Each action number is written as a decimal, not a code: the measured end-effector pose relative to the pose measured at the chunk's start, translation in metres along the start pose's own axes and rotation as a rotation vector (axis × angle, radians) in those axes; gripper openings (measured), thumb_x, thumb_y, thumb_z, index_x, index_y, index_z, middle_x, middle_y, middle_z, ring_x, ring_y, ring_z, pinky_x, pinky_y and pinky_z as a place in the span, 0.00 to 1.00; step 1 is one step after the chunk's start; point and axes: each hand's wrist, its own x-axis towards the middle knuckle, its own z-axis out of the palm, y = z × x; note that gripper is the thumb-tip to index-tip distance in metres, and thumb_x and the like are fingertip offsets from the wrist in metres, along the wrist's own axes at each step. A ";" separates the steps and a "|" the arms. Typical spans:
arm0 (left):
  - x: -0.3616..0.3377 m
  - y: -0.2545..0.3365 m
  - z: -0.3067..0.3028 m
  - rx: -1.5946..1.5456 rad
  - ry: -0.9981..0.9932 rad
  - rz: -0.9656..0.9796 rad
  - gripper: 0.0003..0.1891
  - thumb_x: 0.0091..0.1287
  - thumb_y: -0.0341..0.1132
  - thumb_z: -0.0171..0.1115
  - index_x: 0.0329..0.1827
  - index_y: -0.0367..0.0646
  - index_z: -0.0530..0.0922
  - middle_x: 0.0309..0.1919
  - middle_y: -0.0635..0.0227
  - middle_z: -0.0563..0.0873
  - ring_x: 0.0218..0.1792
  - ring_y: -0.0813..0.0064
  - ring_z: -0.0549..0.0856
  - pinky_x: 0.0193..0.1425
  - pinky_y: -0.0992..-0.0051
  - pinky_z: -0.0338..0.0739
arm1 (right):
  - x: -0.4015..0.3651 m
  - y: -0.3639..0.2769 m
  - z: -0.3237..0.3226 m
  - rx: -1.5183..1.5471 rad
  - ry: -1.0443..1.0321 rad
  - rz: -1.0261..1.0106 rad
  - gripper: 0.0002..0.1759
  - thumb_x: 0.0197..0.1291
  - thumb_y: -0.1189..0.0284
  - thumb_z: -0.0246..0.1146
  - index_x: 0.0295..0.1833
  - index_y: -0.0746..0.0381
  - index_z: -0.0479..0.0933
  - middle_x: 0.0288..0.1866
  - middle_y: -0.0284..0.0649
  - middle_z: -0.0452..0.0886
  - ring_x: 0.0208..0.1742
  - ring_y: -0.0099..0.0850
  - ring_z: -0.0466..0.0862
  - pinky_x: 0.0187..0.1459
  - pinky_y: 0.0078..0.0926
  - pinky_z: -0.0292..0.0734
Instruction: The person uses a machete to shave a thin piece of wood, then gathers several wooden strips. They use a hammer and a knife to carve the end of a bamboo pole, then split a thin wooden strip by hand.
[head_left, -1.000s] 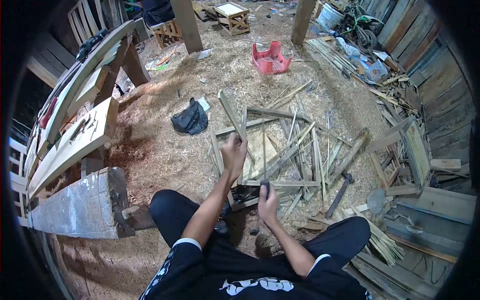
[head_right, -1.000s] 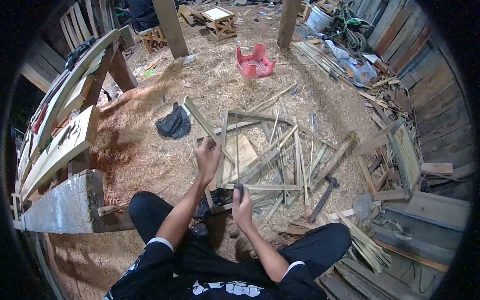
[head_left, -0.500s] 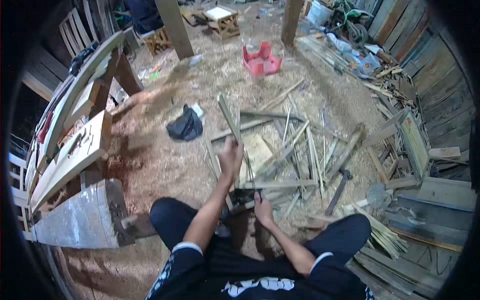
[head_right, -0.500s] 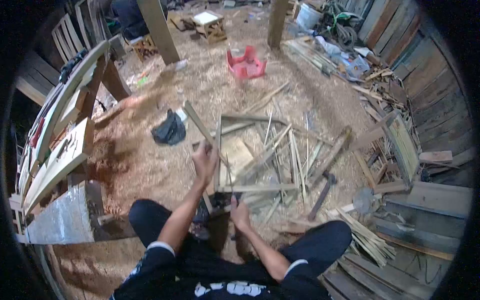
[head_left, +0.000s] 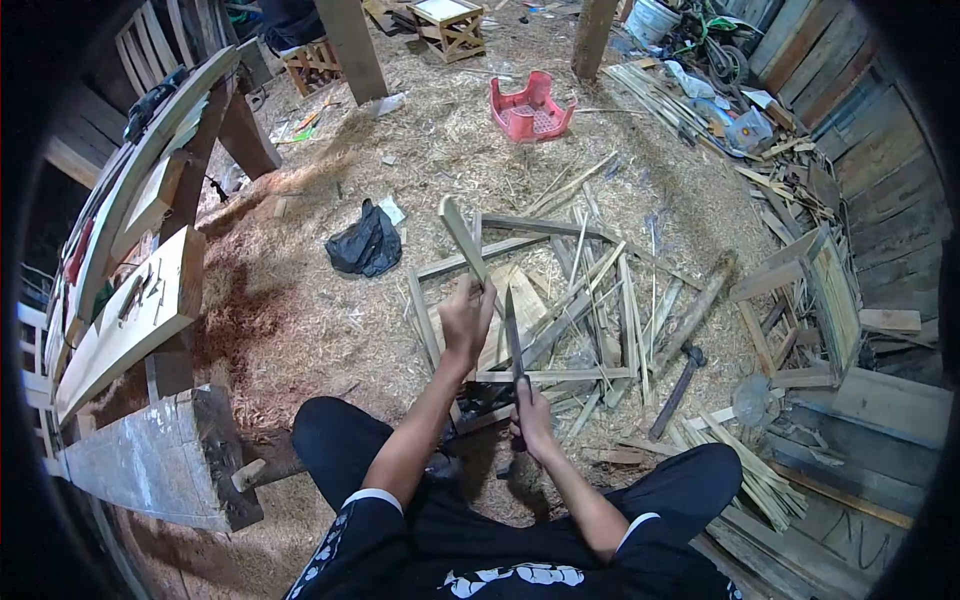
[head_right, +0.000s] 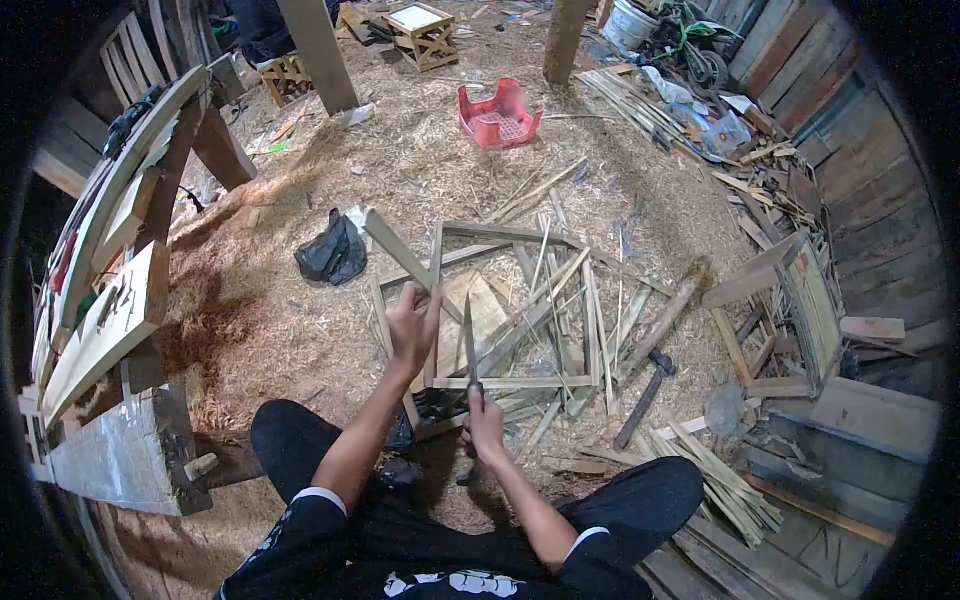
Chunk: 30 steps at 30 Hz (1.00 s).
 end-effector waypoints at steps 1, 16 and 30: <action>0.002 0.001 -0.004 0.085 -0.019 -0.054 0.08 0.67 0.29 0.70 0.40 0.34 0.80 0.30 0.53 0.89 0.33 0.63 0.91 0.36 0.69 0.83 | 0.008 0.009 0.002 -0.499 0.174 -0.395 0.28 0.74 0.45 0.56 0.45 0.63 0.75 0.23 0.40 0.74 0.21 0.34 0.76 0.25 0.37 0.72; 0.008 0.006 0.001 0.261 0.008 0.129 0.08 0.64 0.32 0.72 0.37 0.39 0.80 0.28 0.53 0.87 0.30 0.52 0.89 0.31 0.60 0.81 | 0.023 0.021 -0.002 -0.925 0.337 -0.892 0.27 0.79 0.53 0.50 0.43 0.69 0.78 0.24 0.47 0.77 0.29 0.38 0.81 0.32 0.42 0.74; 0.003 0.005 -0.005 0.137 0.011 -0.005 0.08 0.68 0.30 0.69 0.39 0.33 0.81 0.31 0.52 0.90 0.34 0.62 0.92 0.38 0.69 0.85 | -0.008 0.006 0.019 -0.652 0.233 -0.604 0.30 0.78 0.51 0.50 0.49 0.72 0.76 0.36 0.59 0.80 0.42 0.53 0.82 0.48 0.46 0.74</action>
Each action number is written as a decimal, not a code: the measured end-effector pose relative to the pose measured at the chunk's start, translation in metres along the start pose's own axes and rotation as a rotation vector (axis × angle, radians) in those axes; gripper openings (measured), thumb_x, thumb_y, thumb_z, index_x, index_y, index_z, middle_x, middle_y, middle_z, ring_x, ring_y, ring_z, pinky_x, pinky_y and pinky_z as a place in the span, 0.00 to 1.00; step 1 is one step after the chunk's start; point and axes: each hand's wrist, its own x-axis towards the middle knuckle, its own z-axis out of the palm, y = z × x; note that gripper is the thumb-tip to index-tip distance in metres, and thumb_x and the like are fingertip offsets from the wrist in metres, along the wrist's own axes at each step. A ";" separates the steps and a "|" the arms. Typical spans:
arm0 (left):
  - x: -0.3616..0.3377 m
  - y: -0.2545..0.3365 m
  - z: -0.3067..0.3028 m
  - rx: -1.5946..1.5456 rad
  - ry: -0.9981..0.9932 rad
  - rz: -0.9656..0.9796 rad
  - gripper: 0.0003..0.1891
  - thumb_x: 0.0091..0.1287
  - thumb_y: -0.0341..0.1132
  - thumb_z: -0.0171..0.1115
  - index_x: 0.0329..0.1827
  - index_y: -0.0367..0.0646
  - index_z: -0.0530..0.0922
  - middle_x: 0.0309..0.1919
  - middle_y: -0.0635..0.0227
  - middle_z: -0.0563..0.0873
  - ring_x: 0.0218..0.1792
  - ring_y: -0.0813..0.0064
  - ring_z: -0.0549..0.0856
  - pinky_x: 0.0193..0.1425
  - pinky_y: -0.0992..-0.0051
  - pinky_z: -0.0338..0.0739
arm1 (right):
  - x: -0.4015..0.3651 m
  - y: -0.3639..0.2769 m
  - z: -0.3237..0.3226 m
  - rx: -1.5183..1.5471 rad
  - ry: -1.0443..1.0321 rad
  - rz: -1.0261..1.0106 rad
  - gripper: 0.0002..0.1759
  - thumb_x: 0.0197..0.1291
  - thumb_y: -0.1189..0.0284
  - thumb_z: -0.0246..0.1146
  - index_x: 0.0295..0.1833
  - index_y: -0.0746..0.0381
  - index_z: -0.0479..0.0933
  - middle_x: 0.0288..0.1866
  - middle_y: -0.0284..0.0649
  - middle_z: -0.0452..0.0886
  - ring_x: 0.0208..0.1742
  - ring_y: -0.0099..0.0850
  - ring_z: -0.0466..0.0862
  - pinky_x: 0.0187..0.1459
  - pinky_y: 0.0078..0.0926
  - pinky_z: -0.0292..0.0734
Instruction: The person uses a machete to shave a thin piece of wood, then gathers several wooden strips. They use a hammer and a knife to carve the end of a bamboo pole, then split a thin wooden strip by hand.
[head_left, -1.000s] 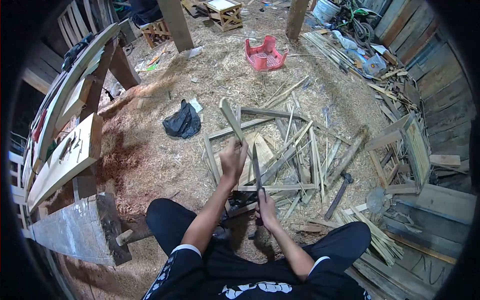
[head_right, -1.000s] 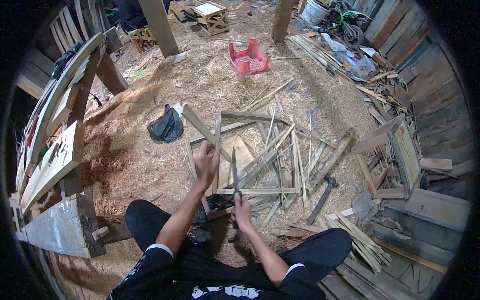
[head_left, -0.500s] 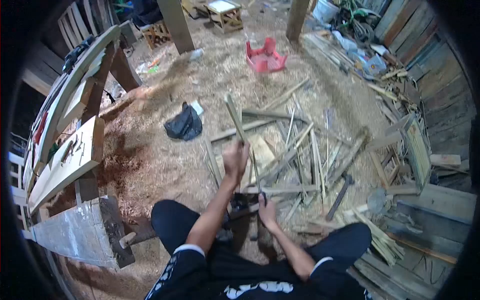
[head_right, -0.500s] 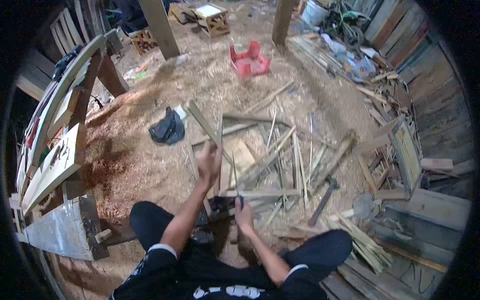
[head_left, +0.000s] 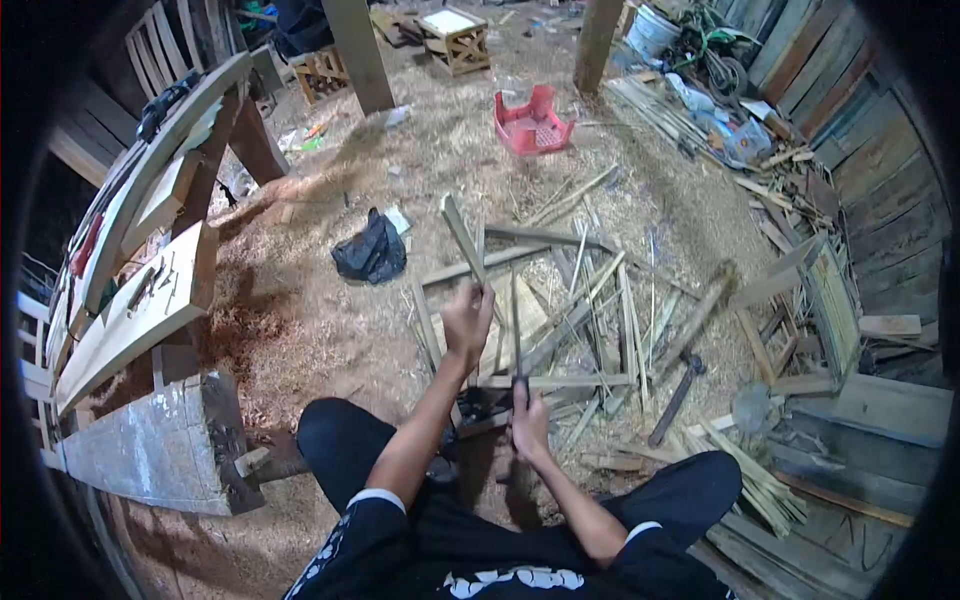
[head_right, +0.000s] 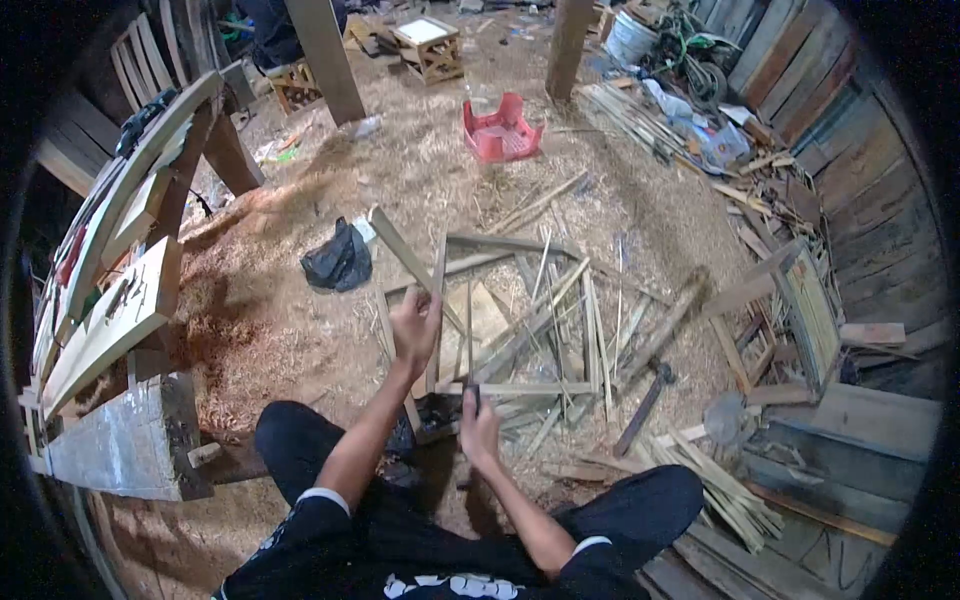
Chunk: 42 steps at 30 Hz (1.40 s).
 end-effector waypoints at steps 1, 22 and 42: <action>-0.002 0.003 -0.003 0.002 -0.023 -0.028 0.08 0.68 0.30 0.69 0.39 0.32 0.81 0.31 0.52 0.90 0.35 0.62 0.92 0.38 0.69 0.85 | -0.014 -0.057 -0.014 -0.046 0.021 -0.063 0.30 0.78 0.52 0.50 0.55 0.73 0.75 0.42 0.65 0.82 0.49 0.60 0.82 0.54 0.50 0.74; -0.003 0.004 -0.006 -0.042 -0.032 -0.058 0.07 0.67 0.32 0.68 0.38 0.37 0.80 0.31 0.49 0.88 0.34 0.50 0.90 0.36 0.60 0.83 | -0.020 -0.028 -0.001 0.012 0.067 -0.089 0.27 0.79 0.54 0.49 0.52 0.71 0.75 0.39 0.60 0.82 0.43 0.59 0.83 0.47 0.48 0.75; 0.005 0.053 -0.006 -0.263 -0.265 0.077 0.13 0.69 0.26 0.67 0.55 0.36 0.82 0.43 0.51 0.91 0.47 0.63 0.92 0.49 0.70 0.86 | 0.041 -0.152 -0.094 0.237 0.099 -0.420 0.23 0.69 0.53 0.66 0.47 0.64 0.75 0.29 0.30 0.76 0.26 0.20 0.76 0.26 0.21 0.73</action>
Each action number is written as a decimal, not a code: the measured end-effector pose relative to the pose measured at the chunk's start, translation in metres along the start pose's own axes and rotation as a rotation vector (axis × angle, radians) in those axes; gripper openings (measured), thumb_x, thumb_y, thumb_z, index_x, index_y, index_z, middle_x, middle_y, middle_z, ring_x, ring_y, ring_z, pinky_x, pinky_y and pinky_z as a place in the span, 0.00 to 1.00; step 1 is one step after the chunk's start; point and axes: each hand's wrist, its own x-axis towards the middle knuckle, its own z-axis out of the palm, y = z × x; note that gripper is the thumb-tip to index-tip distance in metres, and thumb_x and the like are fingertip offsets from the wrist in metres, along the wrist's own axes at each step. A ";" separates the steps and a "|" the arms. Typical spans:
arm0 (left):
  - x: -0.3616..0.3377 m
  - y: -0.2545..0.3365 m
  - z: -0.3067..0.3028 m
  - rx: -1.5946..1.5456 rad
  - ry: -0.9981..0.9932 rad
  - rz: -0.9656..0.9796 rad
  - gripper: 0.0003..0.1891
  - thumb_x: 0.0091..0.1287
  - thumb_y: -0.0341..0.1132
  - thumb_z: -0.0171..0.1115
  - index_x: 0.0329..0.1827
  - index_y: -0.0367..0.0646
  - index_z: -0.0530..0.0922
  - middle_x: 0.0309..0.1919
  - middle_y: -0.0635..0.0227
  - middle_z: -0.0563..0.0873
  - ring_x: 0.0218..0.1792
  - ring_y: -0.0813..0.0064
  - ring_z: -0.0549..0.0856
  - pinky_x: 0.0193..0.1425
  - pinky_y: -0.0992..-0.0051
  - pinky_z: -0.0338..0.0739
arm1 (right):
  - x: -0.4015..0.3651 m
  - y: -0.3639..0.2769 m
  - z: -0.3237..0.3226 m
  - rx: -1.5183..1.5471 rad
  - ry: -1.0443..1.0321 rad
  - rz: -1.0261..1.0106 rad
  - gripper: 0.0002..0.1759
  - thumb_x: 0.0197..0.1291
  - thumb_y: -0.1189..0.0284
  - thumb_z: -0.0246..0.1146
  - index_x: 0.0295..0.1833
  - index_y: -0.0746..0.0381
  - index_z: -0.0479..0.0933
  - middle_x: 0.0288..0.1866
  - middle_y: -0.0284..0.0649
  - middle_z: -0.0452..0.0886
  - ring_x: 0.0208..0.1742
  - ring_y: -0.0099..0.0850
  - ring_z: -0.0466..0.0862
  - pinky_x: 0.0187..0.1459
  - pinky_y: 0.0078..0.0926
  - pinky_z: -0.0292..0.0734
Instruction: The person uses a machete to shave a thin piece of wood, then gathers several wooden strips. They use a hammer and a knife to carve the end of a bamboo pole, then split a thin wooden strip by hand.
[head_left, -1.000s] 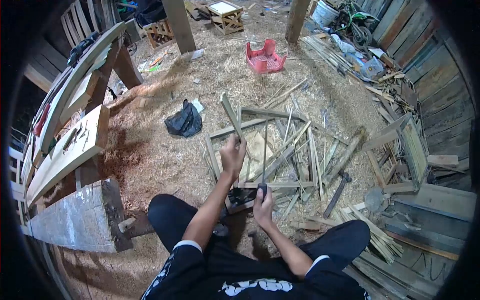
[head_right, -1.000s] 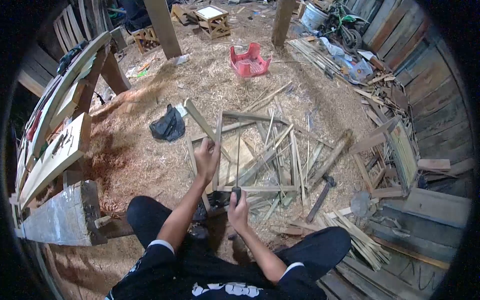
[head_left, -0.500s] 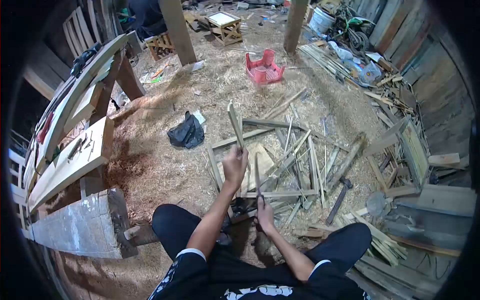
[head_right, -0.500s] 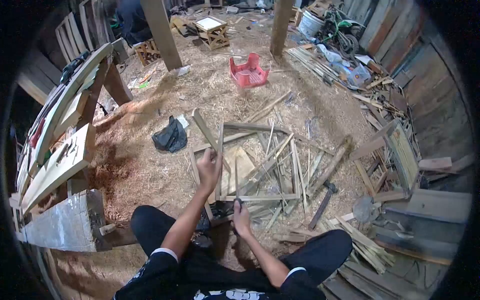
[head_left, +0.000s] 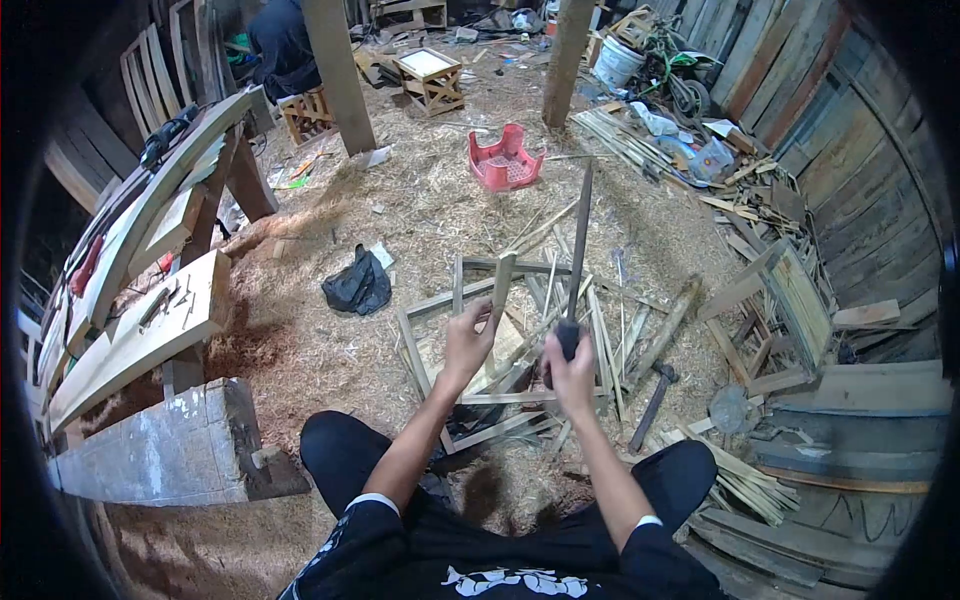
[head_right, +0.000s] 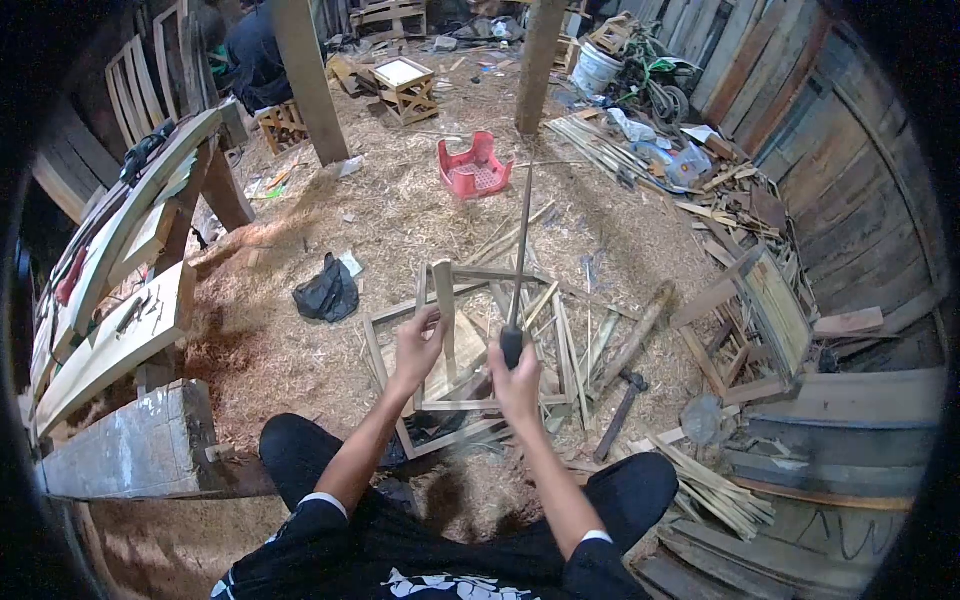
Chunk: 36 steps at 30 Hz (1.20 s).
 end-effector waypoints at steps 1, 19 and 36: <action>0.001 0.007 0.001 -0.020 0.002 0.018 0.13 0.69 0.26 0.66 0.56 0.38 0.83 0.44 0.51 0.90 0.47 0.60 0.92 0.49 0.68 0.86 | 0.009 -0.013 -0.001 0.001 0.007 -0.003 0.23 0.69 0.53 0.66 0.47 0.64 0.75 0.29 0.30 0.76 0.26 0.20 0.76 0.26 0.21 0.73; 0.041 0.121 -0.028 0.026 0.150 0.208 0.11 0.64 0.25 0.72 0.49 0.35 0.87 0.41 0.55 0.91 0.40 0.68 0.92 0.43 0.72 0.86 | -0.025 -0.074 0.000 0.090 -0.051 -0.004 0.21 0.74 0.55 0.60 0.44 0.65 0.77 0.25 0.31 0.75 0.23 0.22 0.76 0.26 0.25 0.71; 0.042 0.113 -0.010 -0.035 0.177 0.276 0.10 0.63 0.24 0.72 0.47 0.36 0.88 0.42 0.55 0.91 0.41 0.64 0.92 0.44 0.72 0.85 | -0.037 -0.095 -0.006 -0.243 -0.085 -0.073 0.25 0.73 0.53 0.61 0.46 0.68 0.77 0.28 0.38 0.81 0.29 0.27 0.80 0.34 0.30 0.75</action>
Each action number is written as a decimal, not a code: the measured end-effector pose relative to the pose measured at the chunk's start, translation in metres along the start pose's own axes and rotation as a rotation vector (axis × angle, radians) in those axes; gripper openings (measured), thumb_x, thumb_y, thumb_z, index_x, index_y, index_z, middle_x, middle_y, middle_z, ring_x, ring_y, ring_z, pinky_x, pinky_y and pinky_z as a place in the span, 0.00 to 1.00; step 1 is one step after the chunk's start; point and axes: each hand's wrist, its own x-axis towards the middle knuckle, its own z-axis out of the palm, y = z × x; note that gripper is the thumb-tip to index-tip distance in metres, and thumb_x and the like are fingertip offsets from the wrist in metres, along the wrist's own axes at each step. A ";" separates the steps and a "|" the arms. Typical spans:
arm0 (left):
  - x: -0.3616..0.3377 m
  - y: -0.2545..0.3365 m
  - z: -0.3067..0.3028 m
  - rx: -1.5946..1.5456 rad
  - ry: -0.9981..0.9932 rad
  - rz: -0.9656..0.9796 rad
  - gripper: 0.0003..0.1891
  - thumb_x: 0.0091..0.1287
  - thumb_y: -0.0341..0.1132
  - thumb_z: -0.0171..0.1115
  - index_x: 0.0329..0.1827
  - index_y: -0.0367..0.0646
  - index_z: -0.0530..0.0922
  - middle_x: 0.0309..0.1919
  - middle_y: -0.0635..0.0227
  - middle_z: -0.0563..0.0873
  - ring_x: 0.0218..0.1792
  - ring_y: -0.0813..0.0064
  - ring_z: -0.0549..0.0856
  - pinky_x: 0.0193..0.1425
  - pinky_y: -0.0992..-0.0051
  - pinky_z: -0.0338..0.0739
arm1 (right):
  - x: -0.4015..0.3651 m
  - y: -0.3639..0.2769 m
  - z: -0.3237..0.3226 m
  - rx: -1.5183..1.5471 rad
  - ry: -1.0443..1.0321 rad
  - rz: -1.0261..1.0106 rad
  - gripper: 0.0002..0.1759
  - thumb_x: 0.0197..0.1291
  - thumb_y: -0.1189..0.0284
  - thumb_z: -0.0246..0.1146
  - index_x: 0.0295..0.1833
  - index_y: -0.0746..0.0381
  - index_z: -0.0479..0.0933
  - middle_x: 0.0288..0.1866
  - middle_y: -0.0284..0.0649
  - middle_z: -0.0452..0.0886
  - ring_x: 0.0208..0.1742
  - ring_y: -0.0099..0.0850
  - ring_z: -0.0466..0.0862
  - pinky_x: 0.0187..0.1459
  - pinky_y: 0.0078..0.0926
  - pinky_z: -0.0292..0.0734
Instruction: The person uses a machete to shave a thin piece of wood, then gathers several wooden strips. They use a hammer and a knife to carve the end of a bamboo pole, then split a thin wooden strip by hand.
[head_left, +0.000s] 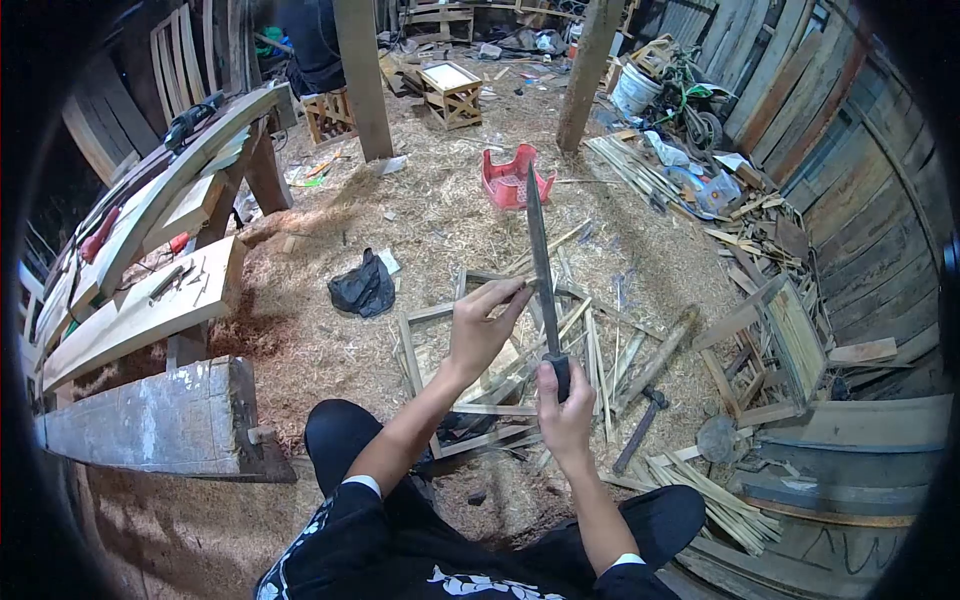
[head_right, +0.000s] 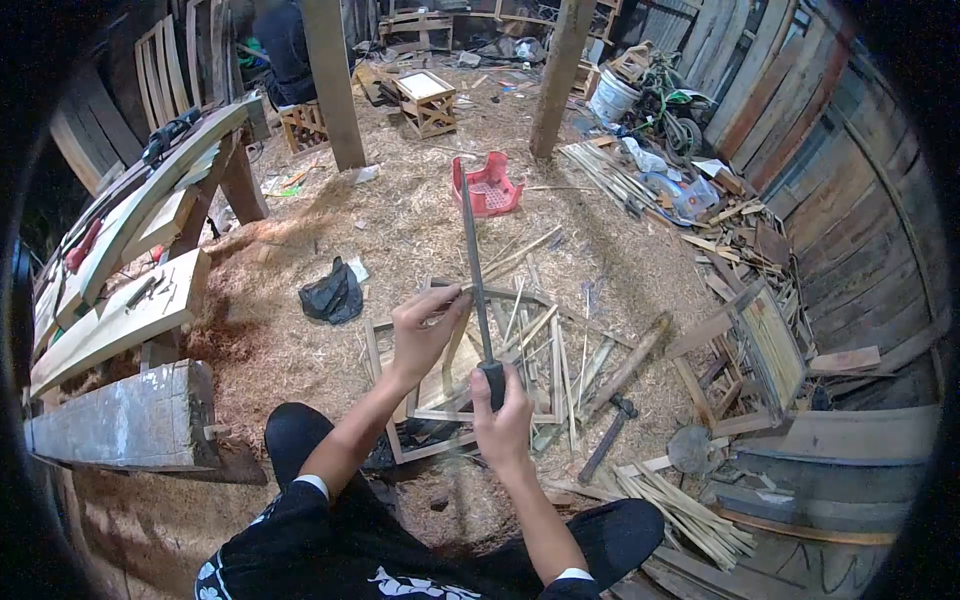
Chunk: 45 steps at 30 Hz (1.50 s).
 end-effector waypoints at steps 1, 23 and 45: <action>0.000 0.000 0.000 0.005 0.001 0.013 0.10 0.63 0.25 0.72 0.47 0.36 0.88 0.42 0.55 0.91 0.41 0.64 0.92 0.44 0.72 0.85 | 0.000 0.000 0.001 0.000 -0.003 -0.001 0.25 0.73 0.53 0.61 0.46 0.68 0.77 0.28 0.38 0.81 0.29 0.27 0.80 0.34 0.30 0.75; -0.041 -0.043 0.001 -0.048 -0.129 -0.174 0.12 0.67 0.27 0.69 0.53 0.38 0.86 0.43 0.54 0.91 0.42 0.62 0.92 0.44 0.70 0.86 | 0.001 -0.001 0.006 -0.070 0.008 -0.077 0.25 0.74 0.53 0.60 0.47 0.69 0.77 0.26 0.42 0.81 0.26 0.33 0.82 0.30 0.34 0.76; -0.052 -0.066 0.006 0.060 -0.024 -0.079 0.11 0.66 0.27 0.68 0.51 0.40 0.87 0.39 0.51 0.90 0.38 0.57 0.91 0.40 0.66 0.84 | 0.001 -0.003 0.013 -0.123 0.033 -0.089 0.24 0.74 0.54 0.60 0.47 0.69 0.74 0.25 0.44 0.81 0.26 0.36 0.83 0.30 0.35 0.77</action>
